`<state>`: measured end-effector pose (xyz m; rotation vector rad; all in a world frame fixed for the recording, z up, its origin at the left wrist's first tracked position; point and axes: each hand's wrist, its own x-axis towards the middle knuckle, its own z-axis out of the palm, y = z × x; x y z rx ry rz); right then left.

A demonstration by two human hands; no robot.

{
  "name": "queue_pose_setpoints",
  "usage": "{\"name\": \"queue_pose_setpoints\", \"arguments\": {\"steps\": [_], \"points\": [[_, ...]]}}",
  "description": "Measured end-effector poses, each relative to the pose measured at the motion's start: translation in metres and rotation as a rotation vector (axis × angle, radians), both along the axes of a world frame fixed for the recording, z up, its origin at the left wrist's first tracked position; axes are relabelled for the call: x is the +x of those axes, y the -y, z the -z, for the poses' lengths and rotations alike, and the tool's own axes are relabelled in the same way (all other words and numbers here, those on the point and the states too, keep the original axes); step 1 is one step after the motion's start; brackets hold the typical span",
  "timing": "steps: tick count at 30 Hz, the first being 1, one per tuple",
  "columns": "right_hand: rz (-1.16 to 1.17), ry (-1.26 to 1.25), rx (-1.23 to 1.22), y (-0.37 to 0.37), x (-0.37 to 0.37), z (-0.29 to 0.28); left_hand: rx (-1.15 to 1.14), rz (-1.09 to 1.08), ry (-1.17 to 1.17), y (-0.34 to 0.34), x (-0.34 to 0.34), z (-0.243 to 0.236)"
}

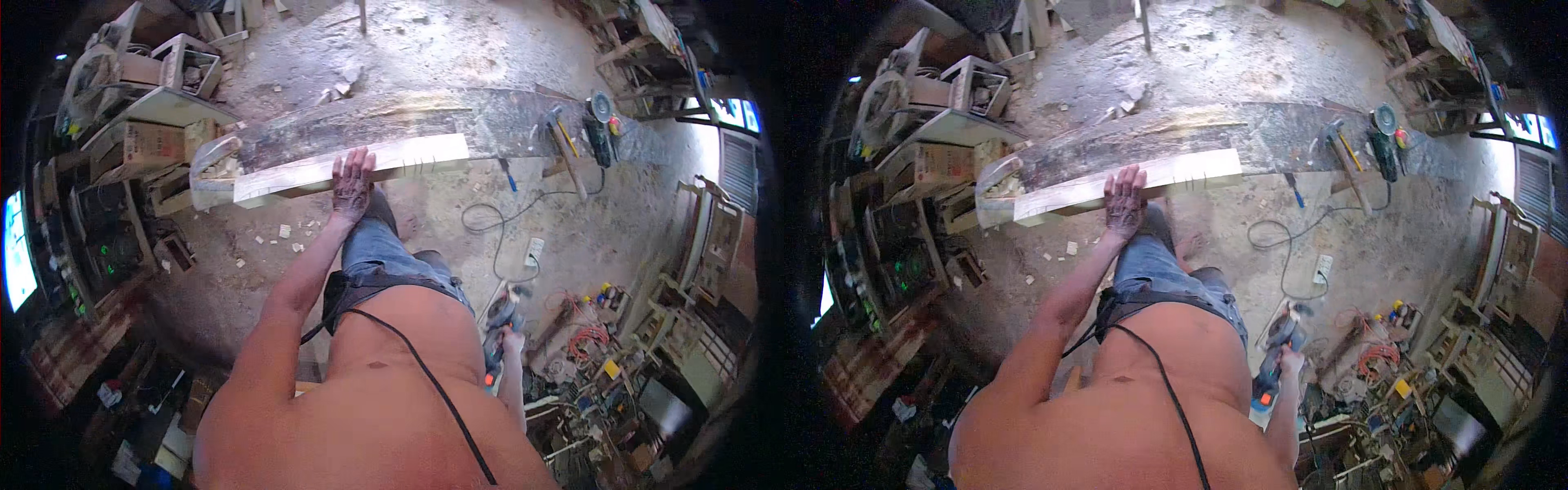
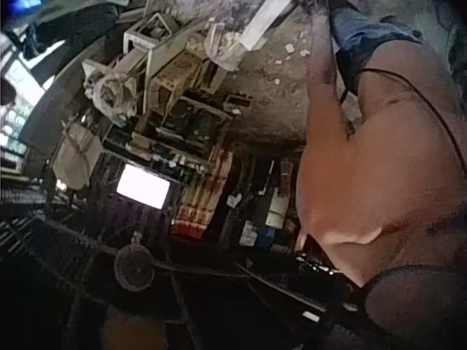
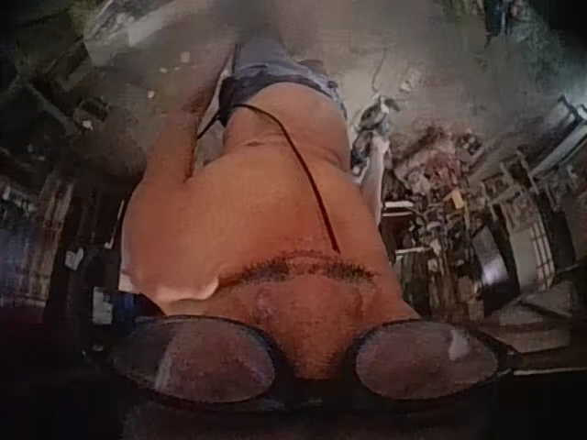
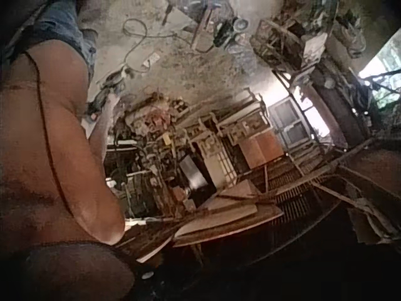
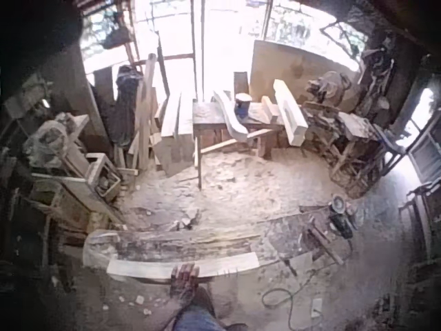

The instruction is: Cutting a wooden board with a circular saw.

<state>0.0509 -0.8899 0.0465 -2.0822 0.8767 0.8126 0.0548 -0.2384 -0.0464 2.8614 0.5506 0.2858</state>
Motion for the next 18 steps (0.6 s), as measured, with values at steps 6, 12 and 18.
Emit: {"name": "queue_pose_setpoints", "arguments": {"steps": [6,12,18], "points": [[-0.214,-0.011,-0.116,0.012,-0.085,0.003,0.004,0.002,0.093,0.004,0.003,0.010],[-0.020,-0.080,-0.096,0.010,-0.104,0.021,0.006,0.018,0.083,-0.001,0.010,-0.005],[0.028,-0.038,-0.067,-0.001,-0.121,0.026,-0.072,0.115,0.155,-0.037,0.027,-0.007]]}}
